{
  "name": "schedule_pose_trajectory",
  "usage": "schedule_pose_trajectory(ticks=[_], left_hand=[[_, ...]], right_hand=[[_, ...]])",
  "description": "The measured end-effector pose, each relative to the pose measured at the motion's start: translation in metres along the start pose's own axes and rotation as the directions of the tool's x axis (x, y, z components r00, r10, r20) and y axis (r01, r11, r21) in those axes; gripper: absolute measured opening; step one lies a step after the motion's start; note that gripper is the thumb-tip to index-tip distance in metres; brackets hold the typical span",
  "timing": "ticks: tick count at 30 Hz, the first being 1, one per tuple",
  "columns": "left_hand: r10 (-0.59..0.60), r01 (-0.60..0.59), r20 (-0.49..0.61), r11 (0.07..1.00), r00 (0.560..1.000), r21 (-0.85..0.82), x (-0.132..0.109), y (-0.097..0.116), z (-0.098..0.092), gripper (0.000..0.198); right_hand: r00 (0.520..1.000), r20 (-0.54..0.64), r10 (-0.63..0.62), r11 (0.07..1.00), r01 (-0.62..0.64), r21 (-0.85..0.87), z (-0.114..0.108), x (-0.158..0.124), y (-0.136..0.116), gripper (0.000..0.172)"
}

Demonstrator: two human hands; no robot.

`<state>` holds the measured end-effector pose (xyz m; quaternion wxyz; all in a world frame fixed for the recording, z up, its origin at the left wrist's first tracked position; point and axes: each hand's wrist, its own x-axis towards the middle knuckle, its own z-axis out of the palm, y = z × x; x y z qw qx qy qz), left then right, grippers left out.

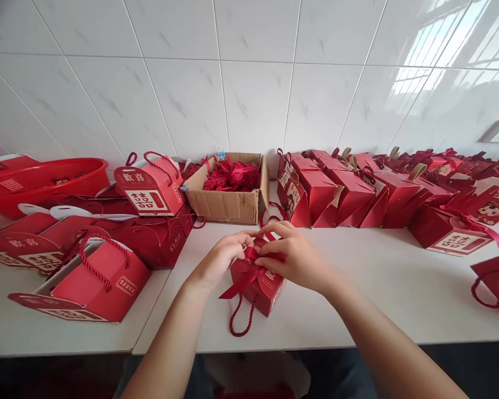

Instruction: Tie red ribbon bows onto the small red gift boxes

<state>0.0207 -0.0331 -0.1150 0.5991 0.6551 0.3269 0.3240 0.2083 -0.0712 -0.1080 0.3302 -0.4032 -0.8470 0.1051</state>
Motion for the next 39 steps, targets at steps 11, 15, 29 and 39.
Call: schedule_pose_trajectory(ticks=[11, 15, 29, 39], left_hand=[[0.113, -0.095, -0.069, 0.972, 0.991, 0.214, 0.000, 0.001, 0.011, 0.030], [0.112, -0.088, -0.088, 0.966, 0.990, 0.242, 0.002, 0.002, 0.014, 0.031], [0.069, -0.038, -0.145, 0.978, 0.987, 0.203, 0.005, -0.002, 0.009, 0.032], [0.023, -0.019, -0.025, 0.989, 0.999, 0.148, 0.000, 0.007, 0.009, 0.036]], right_hand=[[0.999, 0.008, -0.044, 0.990, 0.042, 0.136, 0.002, 0.002, 0.006, 0.008], [0.998, -0.023, -0.051, 0.981, 0.054, 0.185, 0.003, 0.000, 0.011, 0.005], [0.998, -0.046, -0.040, 0.964, 0.051, 0.263, 0.010, -0.001, 0.016, 0.011], [0.992, -0.025, 0.123, 0.867, -0.095, 0.489, -0.008, -0.002, 0.037, 0.020]])
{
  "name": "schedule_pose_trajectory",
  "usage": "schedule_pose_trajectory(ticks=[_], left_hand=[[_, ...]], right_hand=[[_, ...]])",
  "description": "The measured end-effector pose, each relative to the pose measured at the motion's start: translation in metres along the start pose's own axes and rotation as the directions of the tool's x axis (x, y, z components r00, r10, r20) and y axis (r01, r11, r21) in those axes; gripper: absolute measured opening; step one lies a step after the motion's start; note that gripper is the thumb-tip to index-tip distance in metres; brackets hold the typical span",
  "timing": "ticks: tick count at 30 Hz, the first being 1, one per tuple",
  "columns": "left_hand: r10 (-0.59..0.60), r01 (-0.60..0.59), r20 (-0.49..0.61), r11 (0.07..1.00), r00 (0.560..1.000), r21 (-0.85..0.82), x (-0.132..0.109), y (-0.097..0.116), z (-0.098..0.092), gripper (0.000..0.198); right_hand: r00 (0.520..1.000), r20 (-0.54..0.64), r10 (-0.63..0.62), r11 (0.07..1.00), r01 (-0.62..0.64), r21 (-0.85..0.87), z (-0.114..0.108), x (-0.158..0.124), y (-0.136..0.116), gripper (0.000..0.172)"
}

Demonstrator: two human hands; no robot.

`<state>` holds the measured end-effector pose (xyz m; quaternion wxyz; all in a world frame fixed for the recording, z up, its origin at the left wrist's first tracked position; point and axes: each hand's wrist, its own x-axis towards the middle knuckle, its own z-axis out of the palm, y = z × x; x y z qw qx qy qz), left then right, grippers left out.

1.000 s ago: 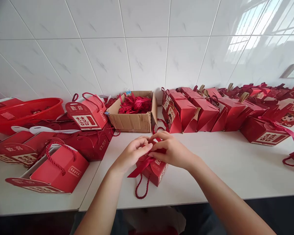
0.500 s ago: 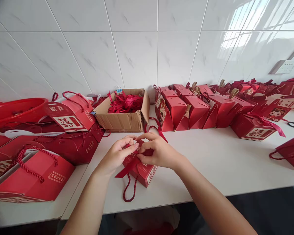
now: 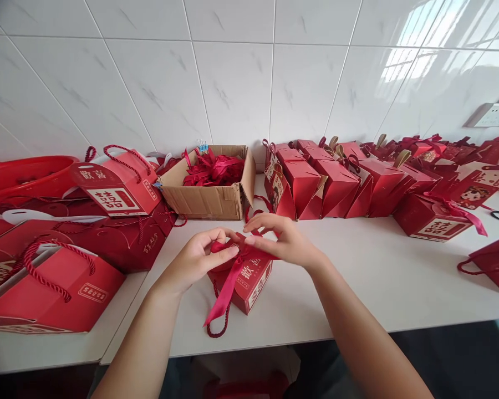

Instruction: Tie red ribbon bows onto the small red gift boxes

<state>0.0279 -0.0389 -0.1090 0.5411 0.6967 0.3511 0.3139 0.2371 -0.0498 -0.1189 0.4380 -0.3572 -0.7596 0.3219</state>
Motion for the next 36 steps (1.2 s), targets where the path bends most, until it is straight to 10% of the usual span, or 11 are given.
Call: schedule_pose_trajectory(ticks=[12, 36], left_hand=[[0.105, -0.087, -0.063, 0.964, 0.992, 0.251, 0.000, -0.004, 0.001, 0.044], [0.122, -0.086, -0.110, 0.954, 0.986, 0.288, 0.002, -0.009, 0.006, 0.040]], right_hand=[[0.928, 0.142, 0.345, 0.910, -0.368, 0.189, -0.003, -0.012, 0.016, 0.039], [0.922, 0.048, 0.385, 0.797, -0.358, 0.488, 0.007, -0.009, 0.016, 0.021]])
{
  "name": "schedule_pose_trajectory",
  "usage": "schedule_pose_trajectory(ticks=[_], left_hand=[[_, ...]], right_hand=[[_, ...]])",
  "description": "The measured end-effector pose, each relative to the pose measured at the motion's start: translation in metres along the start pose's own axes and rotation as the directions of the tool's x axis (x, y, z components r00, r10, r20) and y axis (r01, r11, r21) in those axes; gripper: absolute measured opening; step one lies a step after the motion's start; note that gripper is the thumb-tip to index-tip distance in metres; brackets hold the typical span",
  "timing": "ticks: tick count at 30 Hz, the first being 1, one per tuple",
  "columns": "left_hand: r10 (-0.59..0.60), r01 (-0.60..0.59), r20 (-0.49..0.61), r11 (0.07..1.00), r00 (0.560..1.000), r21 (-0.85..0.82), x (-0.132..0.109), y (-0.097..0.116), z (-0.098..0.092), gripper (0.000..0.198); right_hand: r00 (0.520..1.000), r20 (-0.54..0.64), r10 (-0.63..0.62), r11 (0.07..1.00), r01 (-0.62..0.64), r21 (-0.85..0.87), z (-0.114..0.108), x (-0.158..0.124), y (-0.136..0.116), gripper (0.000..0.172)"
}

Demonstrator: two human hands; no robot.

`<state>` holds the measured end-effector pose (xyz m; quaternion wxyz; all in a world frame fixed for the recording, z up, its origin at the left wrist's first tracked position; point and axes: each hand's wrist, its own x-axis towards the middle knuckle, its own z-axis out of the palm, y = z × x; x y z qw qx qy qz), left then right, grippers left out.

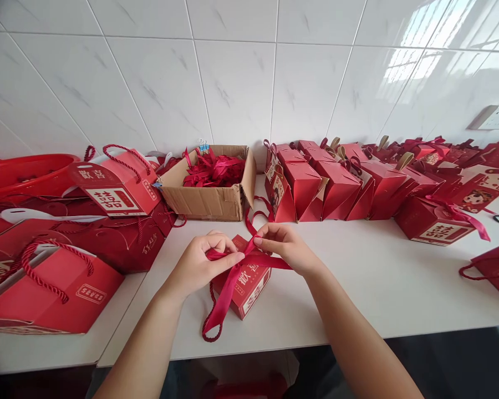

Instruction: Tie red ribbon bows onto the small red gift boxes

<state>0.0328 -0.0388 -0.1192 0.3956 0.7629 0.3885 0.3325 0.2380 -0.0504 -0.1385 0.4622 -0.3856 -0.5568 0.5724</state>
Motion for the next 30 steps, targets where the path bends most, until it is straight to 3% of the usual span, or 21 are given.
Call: schedule_pose_trajectory(ticks=[7, 12, 21, 26, 30], left_hand=[[-0.002, 0.002, -0.002, 1.000, 1.000, -0.001, 0.000, -0.004, 0.002, 0.041], [-0.001, 0.001, 0.000, 1.000, 1.000, 0.001, 0.000, -0.006, 0.004, 0.042], [-0.014, 0.014, 0.005, 1.000, 1.000, -0.003, 0.001, -0.004, 0.004, 0.034], [-0.043, 0.054, 0.078, 0.987, 0.996, -0.153, 0.001, 0.002, -0.005, 0.034], [-0.075, 0.113, 0.128, 0.939, 0.989, -0.324, 0.001, 0.004, -0.013, 0.036]], right_hand=[[0.999, -0.044, 0.029, 0.999, -0.028, 0.021, 0.003, 0.003, 0.006, 0.025], [0.995, -0.094, -0.021, 1.000, 0.020, -0.005, 0.001, 0.005, 0.008, 0.025], [0.995, -0.102, -0.019, 0.999, 0.015, -0.043, 0.002, 0.004, 0.006, 0.029], [0.998, -0.070, 0.004, 0.995, -0.011, -0.103, -0.002, -0.001, -0.004, 0.029], [0.975, -0.154, -0.158, 0.944, 0.103, -0.313, -0.005, -0.006, -0.020, 0.034]])
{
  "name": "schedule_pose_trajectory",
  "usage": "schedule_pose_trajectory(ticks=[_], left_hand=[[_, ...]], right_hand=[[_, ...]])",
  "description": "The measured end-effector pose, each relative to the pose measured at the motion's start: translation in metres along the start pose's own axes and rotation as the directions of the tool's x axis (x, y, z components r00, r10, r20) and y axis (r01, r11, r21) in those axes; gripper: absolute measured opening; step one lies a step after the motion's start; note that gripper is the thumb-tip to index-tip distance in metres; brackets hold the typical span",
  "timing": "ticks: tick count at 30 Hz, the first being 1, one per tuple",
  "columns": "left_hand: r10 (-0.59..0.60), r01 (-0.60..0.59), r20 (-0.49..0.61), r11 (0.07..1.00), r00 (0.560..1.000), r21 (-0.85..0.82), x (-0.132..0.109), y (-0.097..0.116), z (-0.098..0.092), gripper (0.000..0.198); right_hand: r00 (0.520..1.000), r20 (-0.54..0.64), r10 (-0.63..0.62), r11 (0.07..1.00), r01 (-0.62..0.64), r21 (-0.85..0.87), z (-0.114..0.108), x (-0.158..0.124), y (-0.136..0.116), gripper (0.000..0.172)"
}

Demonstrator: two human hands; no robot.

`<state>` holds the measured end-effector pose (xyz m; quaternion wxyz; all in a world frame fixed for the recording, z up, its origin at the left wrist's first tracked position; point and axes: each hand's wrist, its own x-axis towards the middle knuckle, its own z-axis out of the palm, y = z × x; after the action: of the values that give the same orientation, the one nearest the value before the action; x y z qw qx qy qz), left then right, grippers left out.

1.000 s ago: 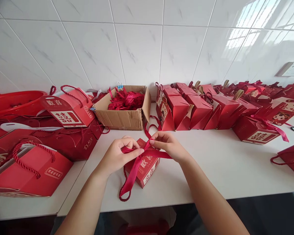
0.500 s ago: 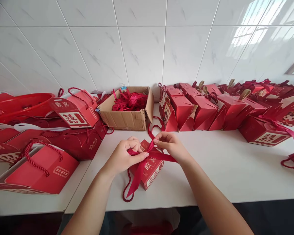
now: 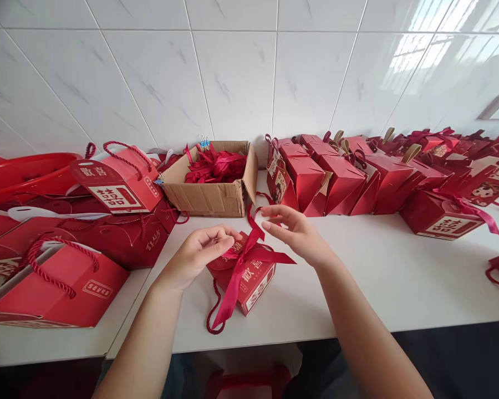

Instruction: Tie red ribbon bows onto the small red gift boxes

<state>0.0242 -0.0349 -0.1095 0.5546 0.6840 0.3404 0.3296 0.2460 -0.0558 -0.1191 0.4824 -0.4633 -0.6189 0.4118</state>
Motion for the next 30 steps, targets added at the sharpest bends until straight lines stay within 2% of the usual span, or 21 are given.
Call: schedule_pose_trajectory(ticks=[2, 4, 7, 10, 15, 23, 30], left_hand=[[-0.043, 0.043, 0.018, 0.998, 0.999, -0.049, 0.000, 0.000, -0.002, 0.033], [-0.061, 0.064, 0.031, 0.994, 0.998, -0.093, -0.001, -0.001, -0.003, 0.031], [-0.063, 0.067, 0.031, 0.985, 0.998, -0.157, -0.001, -0.003, -0.003, 0.032], [-0.079, 0.088, 0.051, 0.977, 0.996, -0.193, -0.002, -0.005, -0.005, 0.031], [-0.094, 0.105, 0.076, 0.980, 0.993, -0.168, -0.004, -0.003, -0.006, 0.030], [-0.056, 0.055, -0.008, 0.997, 0.998, -0.061, -0.004, -0.007, -0.003, 0.035], [-0.045, 0.044, 0.016, 0.999, 0.999, 0.004, -0.002, -0.007, -0.004, 0.036]], right_hand=[[0.991, -0.007, -0.133, 0.974, 0.130, -0.186, 0.001, -0.002, -0.010, 0.024], [0.973, 0.086, -0.216, 0.900, 0.233, -0.369, 0.008, -0.005, -0.020, 0.015], [0.946, 0.228, -0.230, 0.770, 0.320, -0.552, 0.024, -0.009, -0.030, 0.010], [0.933, 0.263, -0.247, 0.655, 0.360, -0.664, 0.039, -0.011, -0.035, 0.008], [0.918, 0.259, -0.300, 0.569, 0.390, -0.724, 0.045, -0.013, -0.036, 0.009], [0.906, 0.215, -0.364, 0.610, 0.406, -0.681, 0.045, -0.013, -0.020, 0.008], [0.899, 0.220, -0.380, 0.577, 0.416, -0.703, 0.043, -0.013, -0.017, 0.010]])
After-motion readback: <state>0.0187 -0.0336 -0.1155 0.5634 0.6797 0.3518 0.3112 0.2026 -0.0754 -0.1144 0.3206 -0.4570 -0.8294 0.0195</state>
